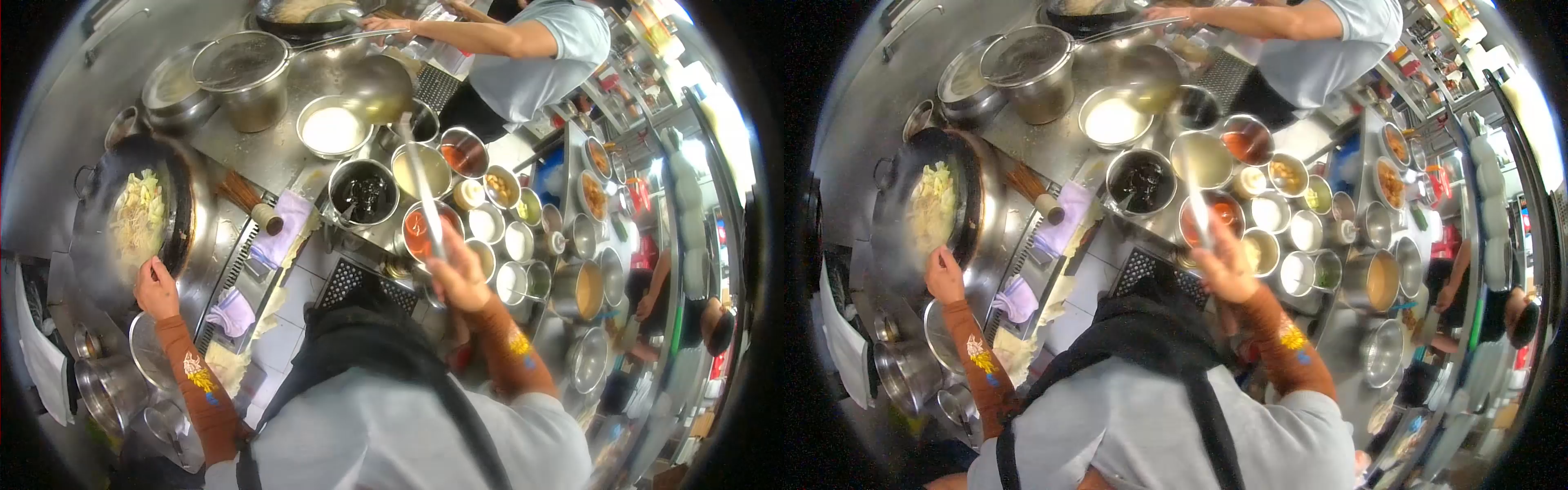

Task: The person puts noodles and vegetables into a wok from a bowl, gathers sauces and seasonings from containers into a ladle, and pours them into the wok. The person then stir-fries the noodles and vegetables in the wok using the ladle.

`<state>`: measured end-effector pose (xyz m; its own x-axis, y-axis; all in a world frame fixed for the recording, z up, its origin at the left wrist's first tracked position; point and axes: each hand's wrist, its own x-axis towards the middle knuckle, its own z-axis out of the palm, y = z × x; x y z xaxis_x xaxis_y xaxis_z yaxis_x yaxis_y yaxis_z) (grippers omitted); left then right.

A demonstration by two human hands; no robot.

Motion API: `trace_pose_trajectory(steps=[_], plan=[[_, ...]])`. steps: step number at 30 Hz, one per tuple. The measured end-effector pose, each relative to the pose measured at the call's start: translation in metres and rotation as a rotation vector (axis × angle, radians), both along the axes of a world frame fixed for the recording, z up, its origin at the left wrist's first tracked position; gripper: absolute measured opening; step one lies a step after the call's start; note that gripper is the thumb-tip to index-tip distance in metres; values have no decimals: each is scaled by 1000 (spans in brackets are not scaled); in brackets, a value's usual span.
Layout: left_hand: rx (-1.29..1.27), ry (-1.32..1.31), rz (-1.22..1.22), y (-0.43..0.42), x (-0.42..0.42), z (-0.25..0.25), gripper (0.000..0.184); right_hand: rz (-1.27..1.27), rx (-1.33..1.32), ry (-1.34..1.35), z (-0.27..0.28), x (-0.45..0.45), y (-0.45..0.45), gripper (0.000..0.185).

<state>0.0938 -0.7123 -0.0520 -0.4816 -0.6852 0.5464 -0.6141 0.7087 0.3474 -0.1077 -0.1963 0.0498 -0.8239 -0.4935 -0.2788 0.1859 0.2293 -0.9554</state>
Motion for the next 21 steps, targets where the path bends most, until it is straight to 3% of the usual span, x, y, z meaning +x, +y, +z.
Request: trace_pose_trajectory(steps=[1, 2, 4, 7, 11, 13, 14, 17, 21], plan=[[11, -4, 8, 2, -1, 1, 23, -49, 77, 45, 2, -14, 10, 73], [-154, 22, 28, 13, -8, 12, 22, -139, 53, 100, -7, -29, 18, 72], [-480, 72, 77, 47, -27, 29, 22, -99, 259, 226, -19, -70, 35, 70], [-161, 209, -191, 103, -69, 27, 25, -84, 297, 256, -12, -104, 33, 64], [434, -34, -603, 195, -134, 1, 24, -50, 312, 234, -41, -140, 41, 67], [399, -31, -659, 233, -163, -4, 27, -64, 298, 280, -65, -152, 50, 67], [388, -111, -619, 246, -175, -1, 27, -72, 360, 155, -38, -145, 44, 68], [375, -296, -539, 266, -199, -4, 30, -6, 331, 294, -52, -155, 50, 68], [418, -325, -540, 268, -220, -32, 32, -79, 84, -100, -29, -158, 55, 69]])
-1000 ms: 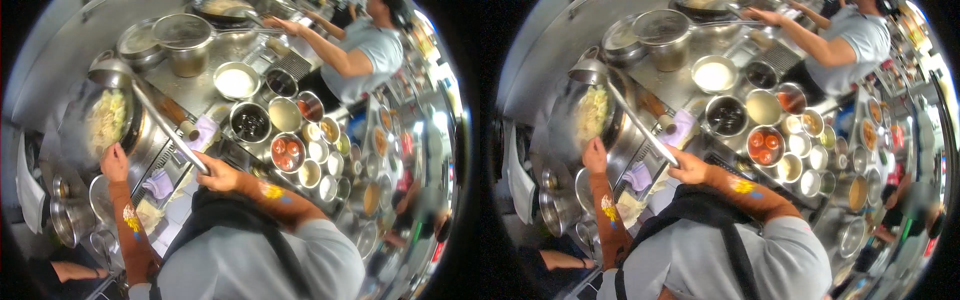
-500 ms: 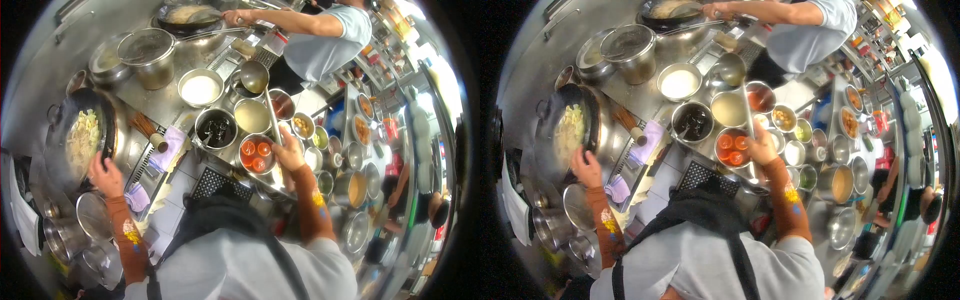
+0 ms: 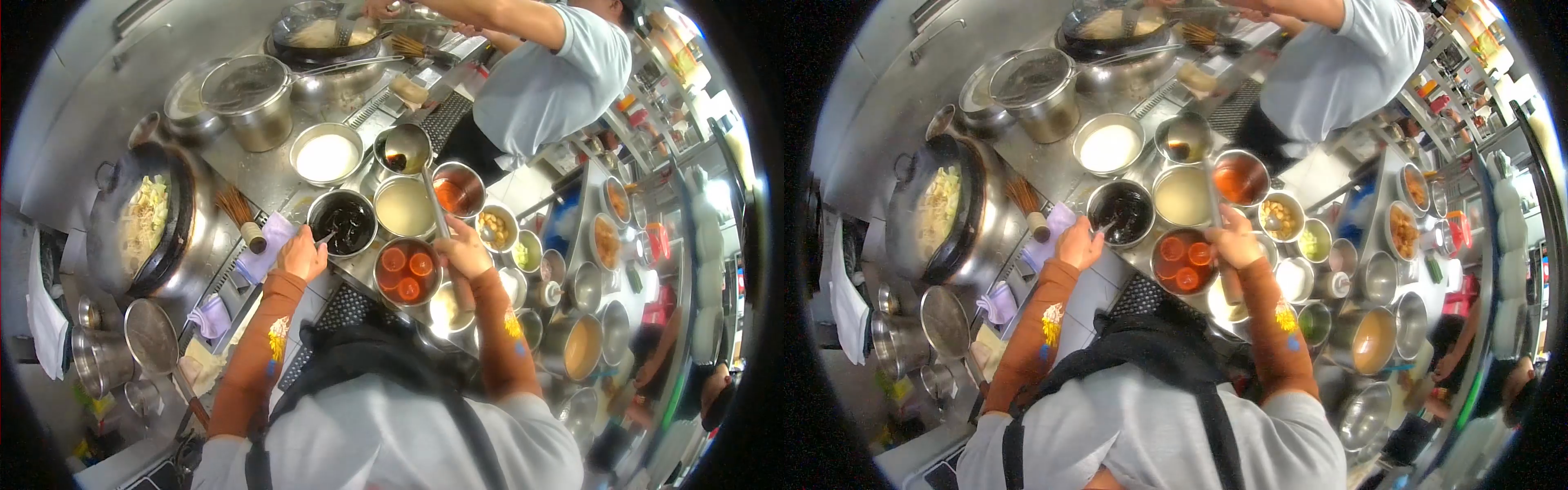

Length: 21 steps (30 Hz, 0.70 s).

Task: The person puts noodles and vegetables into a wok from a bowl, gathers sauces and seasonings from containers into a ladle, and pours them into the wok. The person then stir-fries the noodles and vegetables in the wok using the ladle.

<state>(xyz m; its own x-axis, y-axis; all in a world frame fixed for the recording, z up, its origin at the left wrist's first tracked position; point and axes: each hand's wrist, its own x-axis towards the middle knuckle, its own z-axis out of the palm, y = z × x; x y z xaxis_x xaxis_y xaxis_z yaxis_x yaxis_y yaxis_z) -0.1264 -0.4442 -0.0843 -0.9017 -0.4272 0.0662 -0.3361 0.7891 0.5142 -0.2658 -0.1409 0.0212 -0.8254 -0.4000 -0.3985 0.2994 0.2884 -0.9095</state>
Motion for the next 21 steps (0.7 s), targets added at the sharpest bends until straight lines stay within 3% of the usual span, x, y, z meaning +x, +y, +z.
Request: trace_pose_trajectory(steps=[8, 13, 17, 21], plan=[[28, -10, 26, 15, -33, 0, 24, -48, -303, -205, 10, -1, 25, 73], [-114, -286, -30, 27, -55, 10, 23, -91, -384, -273, 7, 1, 36, 72], [-324, -29, -88, 35, -41, 16, 10, -93, -472, -349, 15, 1, 43, 69], [-317, 29, 20, 35, -10, 39, 15, -68, -533, -402, 31, 12, 50, 63]])
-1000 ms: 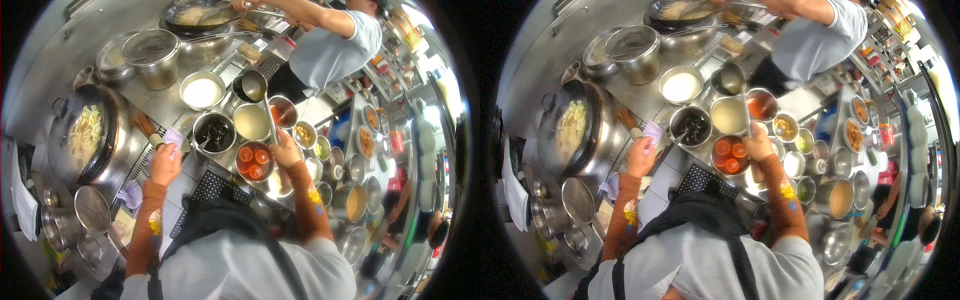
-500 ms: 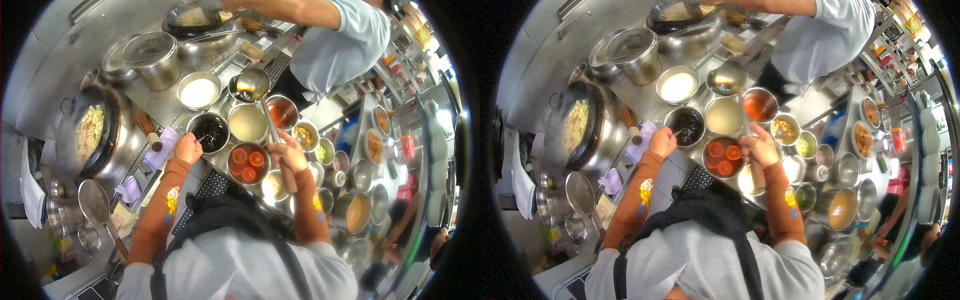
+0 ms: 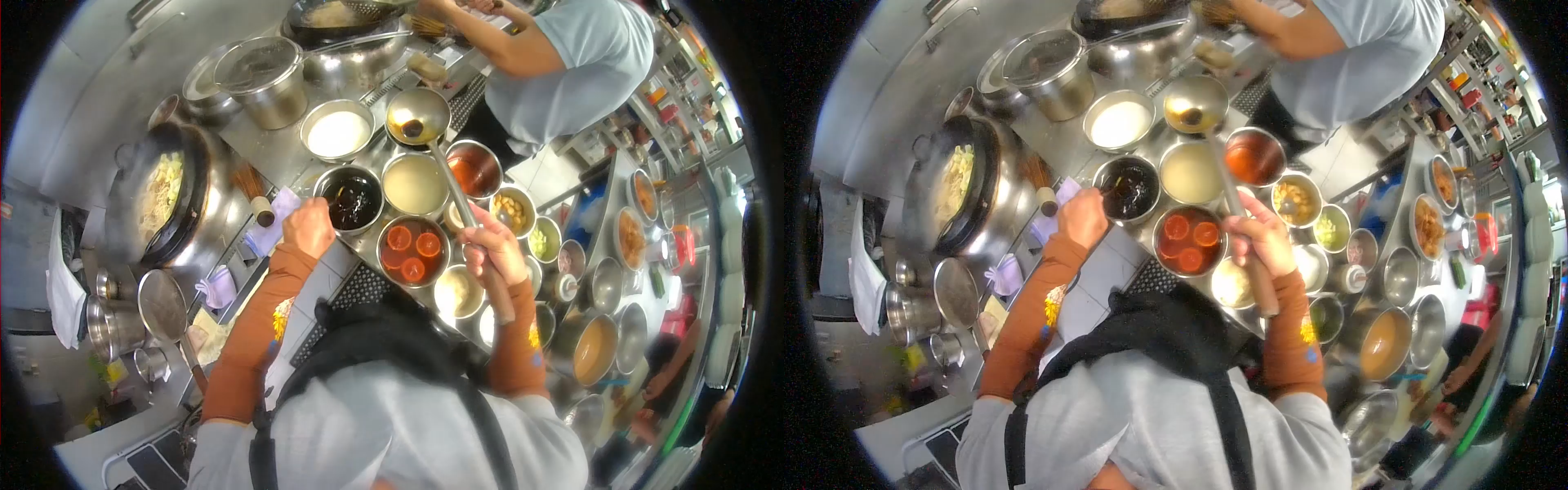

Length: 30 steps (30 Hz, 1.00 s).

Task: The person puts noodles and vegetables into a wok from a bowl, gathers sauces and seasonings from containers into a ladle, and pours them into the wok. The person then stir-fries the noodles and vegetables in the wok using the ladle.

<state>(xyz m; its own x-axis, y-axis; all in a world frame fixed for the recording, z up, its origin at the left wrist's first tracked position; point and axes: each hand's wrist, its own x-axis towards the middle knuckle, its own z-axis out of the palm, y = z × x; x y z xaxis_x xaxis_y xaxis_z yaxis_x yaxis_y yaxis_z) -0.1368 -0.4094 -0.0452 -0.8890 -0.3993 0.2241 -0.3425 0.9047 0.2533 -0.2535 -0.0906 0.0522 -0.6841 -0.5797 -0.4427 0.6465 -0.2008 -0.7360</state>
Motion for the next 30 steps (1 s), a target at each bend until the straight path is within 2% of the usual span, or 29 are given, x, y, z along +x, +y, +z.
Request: trace_pose_trajectory(steps=[3, 4, 7, 8, 11, 14, 17, 20, 23, 24, 27, 28, 30], plan=[[161, 70, 76, -21, 30, -17, 20, 29, -29, -24, 3, 10, 7, 63], [382, 127, 144, -33, 38, -40, 22, 33, -31, -29, 2, 13, 9, 63], [1317, 148, 470, -32, 56, -33, 19, 76, -34, -47, 4, 20, 14, 65], [1444, 181, 511, -27, 60, -27, 15, 82, -19, -59, 6, 23, 14, 66], [1593, 186, 530, -27, 70, -23, 15, 120, -9, -93, 10, 32, 14, 68], [1613, 247, 513, -20, 73, -12, 16, 155, -13, -102, 8, 38, 16, 70], [1522, 325, 411, -14, 71, -1, 18, 183, 5, -88, 9, 46, 17, 66], [1208, 349, 392, -7, 59, 9, 18, 211, 17, -64, 10, 54, 19, 63], [298, 310, 159, -2, 47, 25, 19, 254, 5, -59, 7, 56, 23, 67], [136, 341, 101, 2, 43, 32, 14, 269, -1, -61, 7, 56, 24, 69], [-130, 498, -49, 6, 27, 42, 11, 292, -7, -14, 12, 62, 27, 69], [-208, 471, -91, -1, 22, 29, 7, 288, -31, -18, 11, 63, 27, 69], [-187, 372, -69, -6, 24, 4, 9, 286, -74, -35, 7, 68, 28, 69]])
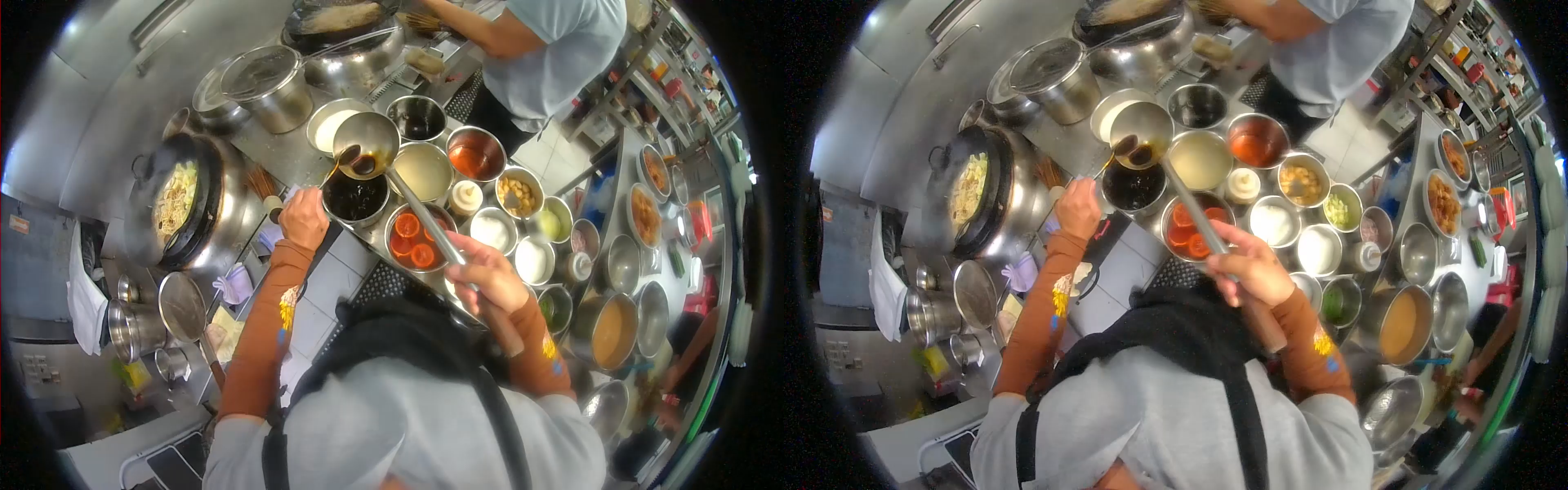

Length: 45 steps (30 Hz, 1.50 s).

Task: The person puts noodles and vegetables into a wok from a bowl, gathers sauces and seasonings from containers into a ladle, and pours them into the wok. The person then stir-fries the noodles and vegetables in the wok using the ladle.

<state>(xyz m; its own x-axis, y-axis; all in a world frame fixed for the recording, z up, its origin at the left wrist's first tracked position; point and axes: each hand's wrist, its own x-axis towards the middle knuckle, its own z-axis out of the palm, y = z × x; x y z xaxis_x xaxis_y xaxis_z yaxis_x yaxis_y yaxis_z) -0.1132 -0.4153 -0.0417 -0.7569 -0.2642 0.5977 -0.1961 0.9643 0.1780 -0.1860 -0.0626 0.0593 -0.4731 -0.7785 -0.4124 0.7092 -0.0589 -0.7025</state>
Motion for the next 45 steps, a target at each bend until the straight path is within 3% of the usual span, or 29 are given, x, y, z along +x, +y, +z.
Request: trace_pose_trajectory(steps=[8, 14, 18, 19, 21, 25, 27, 30, 33, 34, 35, 36, 37, 38, 41, 42, 45], plan=[[148, 222, 66, 7, 16, -52, 13, -113, -91, -154, 6, 17, -18, 56], [316, 145, 44, -6, 37, -59, 18, -190, -122, -99, 2, 44, -33, 55], [257, -183, -54, -29, 15, -74, 27, -271, -118, -122, 11, 67, -45, 37], [187, -181, -22, -8, 16, -45, 30, -265, -142, -113, 5, 72, -50, 33], [-26, 100, -171, -3, 9, -36, 37, -314, -213, -175, 5, 87, -61, 35], [1598, -328, -414, 68, 21, 32, 37, -406, -236, -196, 11, 119, -88, 39], [1985, -259, -439, 102, 29, 65, 27, -399, -263, -159, 3, 133, -99, 44], [1745, -238, -522, 92, 30, 33, 21, -333, -292, -156, 1, 150, -94, 56], [1935, -260, -396, 96, 43, 55, 23, -649, 331, 194, -39, 146, -20, 56], [1960, -245, -364, 91, 46, 52, 26, -803, 645, 450, -89, 139, 26, 54], [1981, -245, -322, 87, 50, 53, 32, -1038, 1077, 1030, -97, 131, 69, 54], [1995, -260, -308, 82, 55, 54, 33, -1234, 1165, 915, -121, 125, 114, 63], [2002, -279, -295, 78, 60, 57, 35, -1316, 1071, 637, -145, 119, 151, 70], [2021, -280, -286, 77, 66, 61, 37, -1250, 1225, 611, -141, 117, 167, 62], [2013, -310, -305, 73, 84, 70, 37, -1099, 916, 434, -177, 99, 203, 49], [1985, -316, -277, 76, 90, 77, 39, -1059, 897, 522, -185, 97, 209, 32], [1967, -333, -317, 77, 106, 82, 41, -708, 909, 882, -129, 105, 187, 25]])
